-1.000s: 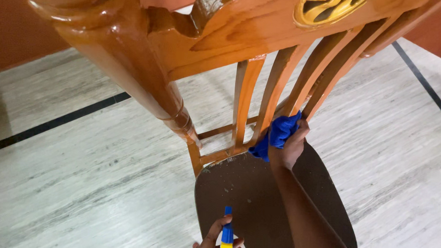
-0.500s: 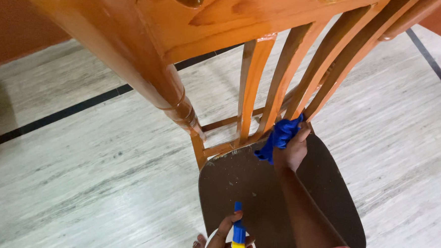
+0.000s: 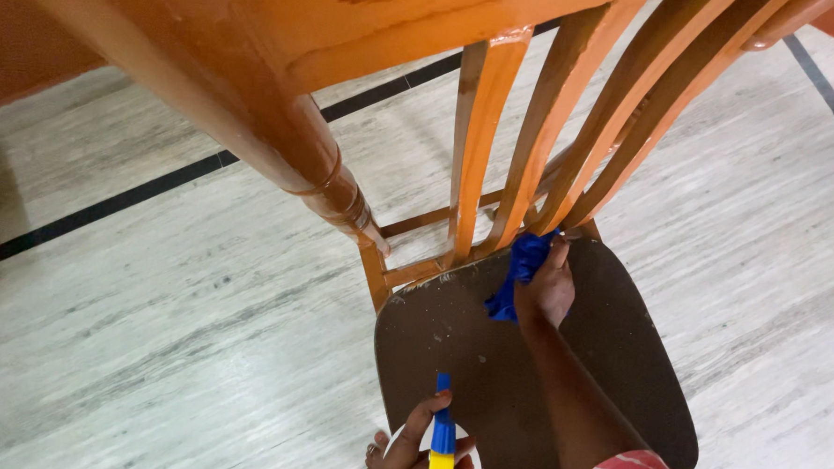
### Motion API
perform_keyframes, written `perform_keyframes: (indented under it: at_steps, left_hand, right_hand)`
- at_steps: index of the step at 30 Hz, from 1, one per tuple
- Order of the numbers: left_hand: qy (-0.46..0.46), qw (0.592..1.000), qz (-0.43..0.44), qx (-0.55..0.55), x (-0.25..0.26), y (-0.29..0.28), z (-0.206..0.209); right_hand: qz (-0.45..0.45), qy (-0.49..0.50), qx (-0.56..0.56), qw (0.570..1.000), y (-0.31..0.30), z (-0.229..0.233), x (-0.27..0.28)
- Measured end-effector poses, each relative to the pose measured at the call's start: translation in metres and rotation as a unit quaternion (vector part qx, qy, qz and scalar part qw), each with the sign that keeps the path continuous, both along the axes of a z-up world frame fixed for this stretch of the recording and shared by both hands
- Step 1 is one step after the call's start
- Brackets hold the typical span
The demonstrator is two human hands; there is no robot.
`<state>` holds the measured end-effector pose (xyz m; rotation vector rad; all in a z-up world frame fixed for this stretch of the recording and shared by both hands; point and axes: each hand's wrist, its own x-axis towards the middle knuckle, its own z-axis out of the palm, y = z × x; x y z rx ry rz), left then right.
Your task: The person wipes the wooden frame and seat of a chair using a blue cloth and a spray bottle.
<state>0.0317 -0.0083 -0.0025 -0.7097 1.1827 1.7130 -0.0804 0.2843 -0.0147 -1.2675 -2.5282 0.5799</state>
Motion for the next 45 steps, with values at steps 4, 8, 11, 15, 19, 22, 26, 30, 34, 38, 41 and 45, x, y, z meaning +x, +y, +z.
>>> perform_keyframes:
  at_steps: [4, 8, 11, 15, 19, 22, 26, 30, 34, 38, 41, 45]
  left_hand:
    - [-0.008, 1.000, -0.007, 0.003, -0.004, -0.006, 0.000]
    - [-0.010, 1.000, -0.006, 0.004, -0.005, -0.010, 0.001]
    - [-0.020, 1.000, -0.009, 0.006, -0.005, -0.015, 0.001]
    - [-0.055, 0.998, -0.027, 0.017, -0.009, -0.022, -0.002]
    - [-0.107, 0.994, -0.017, 0.018, -0.019, -0.033, -0.003]
    - [-0.148, 0.989, 0.018, -0.002, -0.031, -0.036, 0.001]
    - [-0.141, 0.988, 0.042, -0.047, -0.049, -0.039, 0.027]
    - [0.206, 0.962, -0.111, -0.140, -0.022, -0.043, 0.066]
    - [0.119, 0.986, -0.106, -0.050, -0.048, -0.042, 0.055]
    - [0.159, 0.982, -0.099, -0.036, -0.045, -0.045, 0.053]
    - [0.175, 0.977, -0.077, -0.093, -0.031, -0.037, 0.070]
    - [-0.015, 0.998, 0.023, -0.057, -0.038, -0.041, 0.081]
  right_hand:
    - [0.028, -0.010, 0.029, 0.999, 0.000, -0.009, 0.006]
    - [0.091, -0.038, 0.084, 0.992, 0.000, -0.017, 0.016]
    - [0.107, -0.118, 0.099, 0.982, -0.003, -0.020, 0.018]
    - [0.108, -0.155, 0.086, 0.978, -0.008, -0.018, 0.014]
    - [0.107, -0.188, 0.055, 0.975, -0.005, -0.002, 0.011]
    - [0.100, -0.161, 0.040, 0.981, 0.000, 0.007, 0.019]
    - [0.125, -0.071, 0.020, 0.989, -0.002, 0.018, 0.043]
    - [0.161, 0.115, -0.025, 0.980, -0.011, 0.031, 0.057]
    - [0.155, 0.221, 0.049, 0.962, -0.024, 0.055, 0.050]
    - [0.160, 0.262, 0.105, 0.946, -0.031, 0.085, 0.037]
    - [0.171, 0.296, 0.141, 0.929, -0.030, 0.110, 0.027]
    - [0.166, 0.330, 0.124, 0.921, -0.030, 0.148, 0.010]
